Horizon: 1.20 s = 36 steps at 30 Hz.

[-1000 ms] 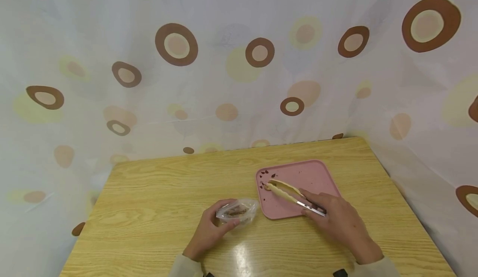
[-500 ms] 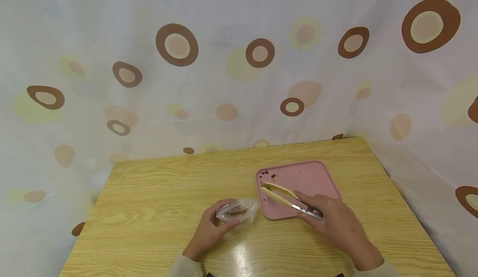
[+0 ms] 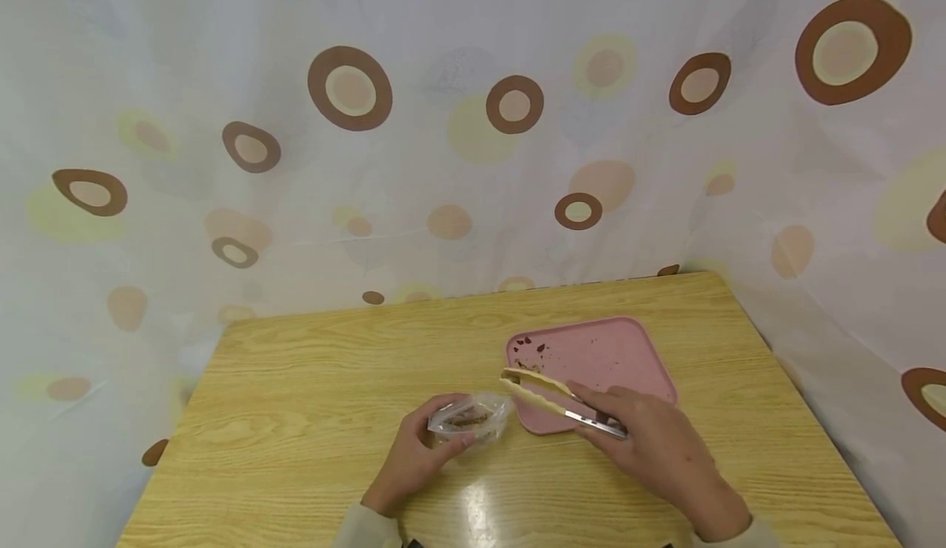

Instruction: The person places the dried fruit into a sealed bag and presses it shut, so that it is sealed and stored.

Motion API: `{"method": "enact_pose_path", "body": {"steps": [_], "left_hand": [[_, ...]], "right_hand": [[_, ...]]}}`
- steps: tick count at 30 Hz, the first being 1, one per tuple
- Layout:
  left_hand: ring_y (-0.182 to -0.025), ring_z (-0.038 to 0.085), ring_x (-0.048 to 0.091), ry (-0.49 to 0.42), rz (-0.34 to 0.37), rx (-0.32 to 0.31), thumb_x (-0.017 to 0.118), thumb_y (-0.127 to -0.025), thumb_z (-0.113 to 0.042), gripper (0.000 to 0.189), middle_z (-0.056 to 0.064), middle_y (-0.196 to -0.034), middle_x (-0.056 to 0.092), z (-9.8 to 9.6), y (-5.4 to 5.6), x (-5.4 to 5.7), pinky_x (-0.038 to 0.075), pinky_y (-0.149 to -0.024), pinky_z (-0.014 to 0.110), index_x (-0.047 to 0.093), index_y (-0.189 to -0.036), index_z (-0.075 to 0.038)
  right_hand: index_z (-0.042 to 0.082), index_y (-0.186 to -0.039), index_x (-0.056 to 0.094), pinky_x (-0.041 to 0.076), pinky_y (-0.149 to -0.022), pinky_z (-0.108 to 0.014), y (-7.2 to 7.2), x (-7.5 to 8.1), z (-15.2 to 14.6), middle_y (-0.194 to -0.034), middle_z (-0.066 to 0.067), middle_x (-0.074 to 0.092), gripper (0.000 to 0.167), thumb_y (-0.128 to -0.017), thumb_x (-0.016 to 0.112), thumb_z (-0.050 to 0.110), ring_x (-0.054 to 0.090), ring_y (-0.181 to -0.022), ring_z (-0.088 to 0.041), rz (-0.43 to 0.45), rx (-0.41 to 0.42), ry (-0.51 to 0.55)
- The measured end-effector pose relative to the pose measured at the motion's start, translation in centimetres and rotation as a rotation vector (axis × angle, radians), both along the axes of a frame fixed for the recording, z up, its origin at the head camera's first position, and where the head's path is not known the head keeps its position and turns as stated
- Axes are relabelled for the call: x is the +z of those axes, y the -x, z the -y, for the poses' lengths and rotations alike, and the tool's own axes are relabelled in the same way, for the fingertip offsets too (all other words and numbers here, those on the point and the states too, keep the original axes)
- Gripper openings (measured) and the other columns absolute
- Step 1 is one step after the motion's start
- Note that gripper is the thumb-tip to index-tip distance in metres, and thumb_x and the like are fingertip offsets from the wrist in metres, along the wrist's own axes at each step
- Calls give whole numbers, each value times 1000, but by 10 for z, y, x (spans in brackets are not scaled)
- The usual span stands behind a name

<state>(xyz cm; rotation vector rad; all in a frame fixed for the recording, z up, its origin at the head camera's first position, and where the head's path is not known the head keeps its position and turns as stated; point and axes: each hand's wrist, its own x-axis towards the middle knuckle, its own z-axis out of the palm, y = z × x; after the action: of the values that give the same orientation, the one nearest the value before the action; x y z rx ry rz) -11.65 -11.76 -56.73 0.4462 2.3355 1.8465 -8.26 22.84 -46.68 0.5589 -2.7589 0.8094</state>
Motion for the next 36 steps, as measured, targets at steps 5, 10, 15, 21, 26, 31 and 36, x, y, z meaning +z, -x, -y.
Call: {"method": "enact_pose_path", "body": {"steps": [5, 10, 15, 21, 26, 31, 36], "left_hand": [[-128, 16, 69, -11, 0, -6, 86, -97, -24, 47, -8, -145, 71, 2, 0, -1, 50, -111, 31, 71, -140, -35], [-126, 17, 69, -17, -7, -12, 85, -97, -24, 47, -6, -145, 72, 3, -1, -1, 51, -110, 31, 71, -141, -33], [-125, 18, 70, -22, -19, -24, 84, -98, -23, 47, -3, -145, 72, 3, -2, 1, 52, -108, 30, 70, -142, -30], [-126, 20, 69, -30, -26, -41, 83, -99, -22, 47, -1, -148, 70, 2, -1, 1, 53, -108, 31, 69, -144, -30], [-122, 19, 70, -33, -34, -45, 82, -99, -22, 48, 1, -146, 71, 2, -1, 0, 54, -105, 30, 69, -144, -31], [-119, 18, 71, -48, -41, -56, 82, -99, -20, 48, 3, -145, 72, 2, 0, 1, 56, -102, 30, 68, -145, -30], [-117, 15, 72, -51, -36, -64, 82, -99, -21, 48, 4, -143, 72, 3, 0, 1, 57, -101, 29, 68, -145, -29]], "right_hand": [[25, -140, 77, 45, -61, -20, 0, 0, 6, -93, 17, 73, 56, -87, 94, 24, 49, -71, 9, -16, 33, 13], [27, -139, 78, 40, -59, -18, -2, -1, 14, -83, 24, 61, 55, -86, 94, 25, 40, -67, 9, -30, 53, 7], [28, -138, 78, 38, -57, -18, -3, 0, 21, -79, 25, 55, 55, -85, 95, 26, 37, -65, 9, -26, 58, 1], [29, -140, 77, 39, -57, -18, -5, 1, 25, -79, 24, 54, 55, -87, 93, 25, 38, -65, 8, 21, 67, -10], [29, -140, 76, 39, -58, -18, -5, 0, 28, -80, 25, 55, 56, -87, 93, 24, 38, -66, 9, 16, 89, -1], [30, -140, 76, 40, -59, -18, -6, -1, 30, -82, 26, 58, 56, -87, 93, 24, 39, -67, 10, 23, 108, 10], [29, -140, 77, 41, -60, -18, -5, 0, 33, -84, 25, 60, 54, -88, 92, 26, 41, -67, 8, 42, 118, 5]]}}
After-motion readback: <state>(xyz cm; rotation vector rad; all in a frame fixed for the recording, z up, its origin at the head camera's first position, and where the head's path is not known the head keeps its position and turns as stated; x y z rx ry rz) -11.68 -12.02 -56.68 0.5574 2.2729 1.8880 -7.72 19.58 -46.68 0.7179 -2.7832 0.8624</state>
